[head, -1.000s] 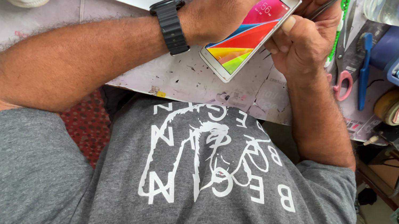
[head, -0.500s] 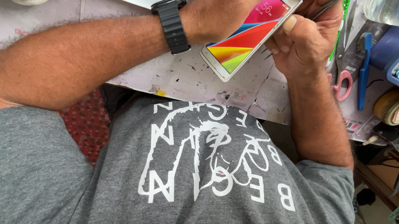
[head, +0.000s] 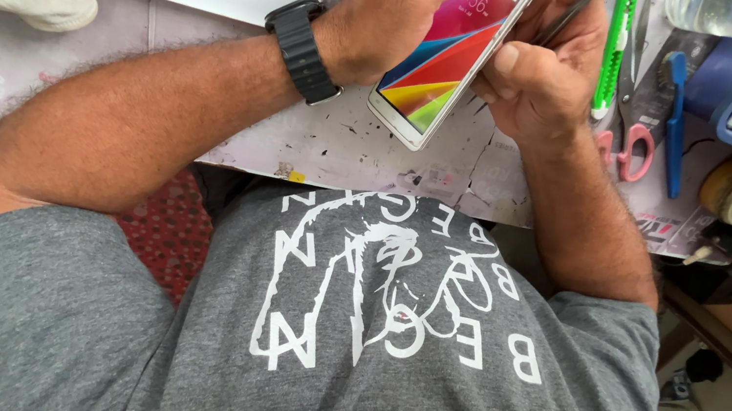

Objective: The person holds a white smartphone and uses a metal prying tool to work along the seam between the screen and the frame. They rotate the device and continue prying around the edges, focusing on the top and side areas.

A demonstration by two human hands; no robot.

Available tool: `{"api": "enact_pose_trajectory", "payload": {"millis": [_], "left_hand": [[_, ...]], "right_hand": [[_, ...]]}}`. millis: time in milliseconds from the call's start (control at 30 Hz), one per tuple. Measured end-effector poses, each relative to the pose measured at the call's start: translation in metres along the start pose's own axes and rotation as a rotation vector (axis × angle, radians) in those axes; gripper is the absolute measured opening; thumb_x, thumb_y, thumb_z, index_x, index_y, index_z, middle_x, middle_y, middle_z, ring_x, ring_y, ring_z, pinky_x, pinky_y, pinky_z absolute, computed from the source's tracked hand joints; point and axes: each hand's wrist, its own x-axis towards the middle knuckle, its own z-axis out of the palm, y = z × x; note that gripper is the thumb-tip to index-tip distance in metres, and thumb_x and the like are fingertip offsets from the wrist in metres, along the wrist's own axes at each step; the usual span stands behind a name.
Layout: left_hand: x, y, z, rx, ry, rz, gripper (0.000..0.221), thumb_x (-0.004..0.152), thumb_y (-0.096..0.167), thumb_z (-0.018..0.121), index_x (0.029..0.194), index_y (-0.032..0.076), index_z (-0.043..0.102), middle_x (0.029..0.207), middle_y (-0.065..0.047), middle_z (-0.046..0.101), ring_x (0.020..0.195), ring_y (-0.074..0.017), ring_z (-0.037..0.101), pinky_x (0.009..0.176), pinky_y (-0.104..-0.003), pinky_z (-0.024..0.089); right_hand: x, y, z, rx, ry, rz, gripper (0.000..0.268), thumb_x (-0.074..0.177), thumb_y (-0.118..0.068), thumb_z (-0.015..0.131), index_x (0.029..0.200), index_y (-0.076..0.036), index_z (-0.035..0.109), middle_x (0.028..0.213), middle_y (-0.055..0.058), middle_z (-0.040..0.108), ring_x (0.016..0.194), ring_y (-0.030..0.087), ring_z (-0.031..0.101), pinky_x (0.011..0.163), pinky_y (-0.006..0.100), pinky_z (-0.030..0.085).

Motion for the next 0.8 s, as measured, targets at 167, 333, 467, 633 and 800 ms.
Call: {"api": "enact_pose_trajectory", "payload": {"millis": [167, 333, 467, 633, 800], "left_hand": [[-0.002, -0.002, -0.012, 0.837, -0.035, 0.372, 0.020, 0.113, 0.016, 0.049, 0.111, 0.001, 0.063, 0.105, -0.009, 0.068, 0.097, -0.0186, 0.069, 0.087, -0.033, 0.058], [-0.002, -0.009, -0.015, 0.949, -0.042, 0.415, 0.016, 0.116, 0.009, 0.049, 0.115, 0.002, 0.063, 0.110, -0.010, 0.067, 0.101, -0.0217, 0.069, 0.090, -0.034, 0.058], [-0.001, -0.014, -0.018, 1.006, -0.051, 0.470, 0.020, 0.117, 0.009, 0.042, 0.118, 0.003, 0.061, 0.114, -0.010, 0.064, 0.105, -0.0200, 0.067, 0.094, -0.032, 0.059], [-0.003, -0.013, -0.013, 0.427, -0.039, 0.105, 0.023, 0.119, 0.017, 0.040, 0.117, 0.005, 0.059, 0.109, -0.008, 0.065, 0.098, -0.0143, 0.069, 0.092, -0.031, 0.063], [-0.003, -0.011, -0.015, 0.778, -0.077, 0.357, 0.030, 0.121, 0.020, 0.036, 0.121, 0.002, 0.059, 0.115, -0.008, 0.063, 0.108, -0.0132, 0.068, 0.098, -0.030, 0.062]], "right_hand": [[-0.002, 0.003, -0.002, 0.045, -0.011, -0.011, 0.058, 0.098, 0.004, 0.066, 0.147, -0.012, 0.042, 0.103, 0.013, 0.069, 0.052, 0.007, 0.048, 0.043, 0.023, 0.041], [-0.003, 0.002, -0.001, 0.050, 0.045, 0.010, 0.055, 0.096, 0.004, 0.066, 0.145, -0.006, 0.043, 0.106, 0.015, 0.069, 0.051, 0.008, 0.048, 0.043, 0.024, 0.042], [0.001, 0.002, -0.003, 0.036, 0.027, 0.013, 0.052, 0.093, 0.003, 0.067, 0.140, -0.004, 0.044, 0.108, 0.015, 0.069, 0.050, 0.006, 0.049, 0.041, 0.023, 0.042], [-0.001, 0.003, -0.006, 0.022, -0.006, 0.001, 0.053, 0.098, 0.002, 0.068, 0.145, -0.006, 0.044, 0.105, 0.014, 0.069, 0.053, 0.007, 0.050, 0.043, 0.024, 0.043], [-0.003, 0.003, -0.007, 0.014, -0.036, -0.012, 0.049, 0.102, 0.001, 0.070, 0.144, -0.006, 0.045, 0.107, 0.012, 0.069, 0.055, 0.007, 0.049, 0.045, 0.023, 0.042]]}}
